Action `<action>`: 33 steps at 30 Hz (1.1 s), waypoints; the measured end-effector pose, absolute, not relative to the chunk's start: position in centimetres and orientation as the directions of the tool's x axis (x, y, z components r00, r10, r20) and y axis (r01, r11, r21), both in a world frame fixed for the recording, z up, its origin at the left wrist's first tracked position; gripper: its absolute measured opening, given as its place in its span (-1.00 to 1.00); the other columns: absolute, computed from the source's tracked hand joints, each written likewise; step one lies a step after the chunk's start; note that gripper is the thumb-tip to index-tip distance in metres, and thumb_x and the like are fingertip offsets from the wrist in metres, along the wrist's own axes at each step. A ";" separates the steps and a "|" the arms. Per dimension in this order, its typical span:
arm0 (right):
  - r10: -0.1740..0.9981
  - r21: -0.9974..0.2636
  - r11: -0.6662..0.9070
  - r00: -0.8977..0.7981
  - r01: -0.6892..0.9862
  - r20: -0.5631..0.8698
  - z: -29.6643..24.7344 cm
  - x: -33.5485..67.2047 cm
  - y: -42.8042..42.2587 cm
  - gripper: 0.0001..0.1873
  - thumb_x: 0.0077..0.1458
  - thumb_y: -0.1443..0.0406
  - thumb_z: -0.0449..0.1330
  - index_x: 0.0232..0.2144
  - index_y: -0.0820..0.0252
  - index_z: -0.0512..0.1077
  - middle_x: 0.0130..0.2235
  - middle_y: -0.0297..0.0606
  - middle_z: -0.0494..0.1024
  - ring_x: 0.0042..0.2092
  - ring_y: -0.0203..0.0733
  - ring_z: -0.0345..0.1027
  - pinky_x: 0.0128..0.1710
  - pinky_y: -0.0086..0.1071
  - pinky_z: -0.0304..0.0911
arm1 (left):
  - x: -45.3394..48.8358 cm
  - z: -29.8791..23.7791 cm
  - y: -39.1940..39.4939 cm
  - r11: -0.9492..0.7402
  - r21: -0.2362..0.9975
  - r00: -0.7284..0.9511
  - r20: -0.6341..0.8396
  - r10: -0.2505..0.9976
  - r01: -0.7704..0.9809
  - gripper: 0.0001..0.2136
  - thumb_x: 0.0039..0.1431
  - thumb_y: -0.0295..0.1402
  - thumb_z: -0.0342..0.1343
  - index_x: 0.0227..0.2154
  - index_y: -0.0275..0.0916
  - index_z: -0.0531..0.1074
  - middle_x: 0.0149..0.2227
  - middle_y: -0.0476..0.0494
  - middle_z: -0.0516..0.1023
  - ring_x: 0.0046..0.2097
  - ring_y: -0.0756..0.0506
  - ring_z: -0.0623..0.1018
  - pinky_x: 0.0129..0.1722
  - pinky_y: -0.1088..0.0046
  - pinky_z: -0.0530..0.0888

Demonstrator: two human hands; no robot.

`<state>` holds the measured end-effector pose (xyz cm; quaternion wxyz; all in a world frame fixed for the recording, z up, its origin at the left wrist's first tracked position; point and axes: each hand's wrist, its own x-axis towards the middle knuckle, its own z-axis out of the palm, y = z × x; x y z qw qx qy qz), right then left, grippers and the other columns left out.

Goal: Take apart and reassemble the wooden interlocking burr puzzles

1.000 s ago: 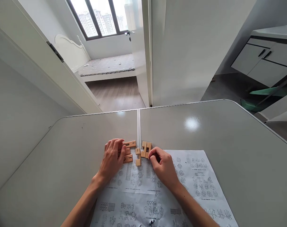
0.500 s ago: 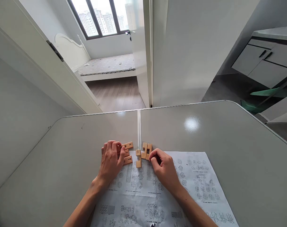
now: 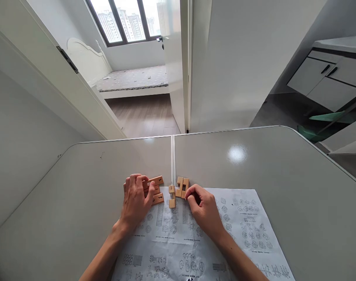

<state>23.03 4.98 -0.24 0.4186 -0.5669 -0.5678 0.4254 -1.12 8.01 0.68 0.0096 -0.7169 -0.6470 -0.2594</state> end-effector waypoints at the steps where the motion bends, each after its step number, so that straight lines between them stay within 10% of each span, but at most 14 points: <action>1: 1.000 -0.957 -0.003 -0.005 0.289 -0.004 -0.2 23.0 5.0 -0.82 0.22 0.28 0.10 -0.42 0.12 0.42 -0.44 -0.35 0.44 -0.48 -0.25 0.11 -0.49 -0.39 0.04 | -1.1 0.7 8.0 -0.167 0.322 0.033 0.384 0.923 0.932 -0.90 0.39 -0.25 0.05 -0.19 -0.15 0.33 -0.13 -0.22 0.47 -0.06 -0.28 0.46 0.01 0.08 0.42; 33: 1.000 -0.961 -0.025 -0.005 0.277 -0.027 0.2 23.0 4.8 -0.80 0.21 0.25 0.11 -0.43 0.12 0.44 -0.46 -0.35 0.44 -0.49 -0.25 0.14 -0.50 -0.40 0.06 | -0.9 1.3 7.6 -0.171 0.186 0.078 0.422 0.903 0.968 -0.65 0.54 -0.25 -0.11 -0.41 -0.16 0.39 -0.34 -0.12 0.59 -0.28 -0.17 0.51 -0.09 0.18 0.28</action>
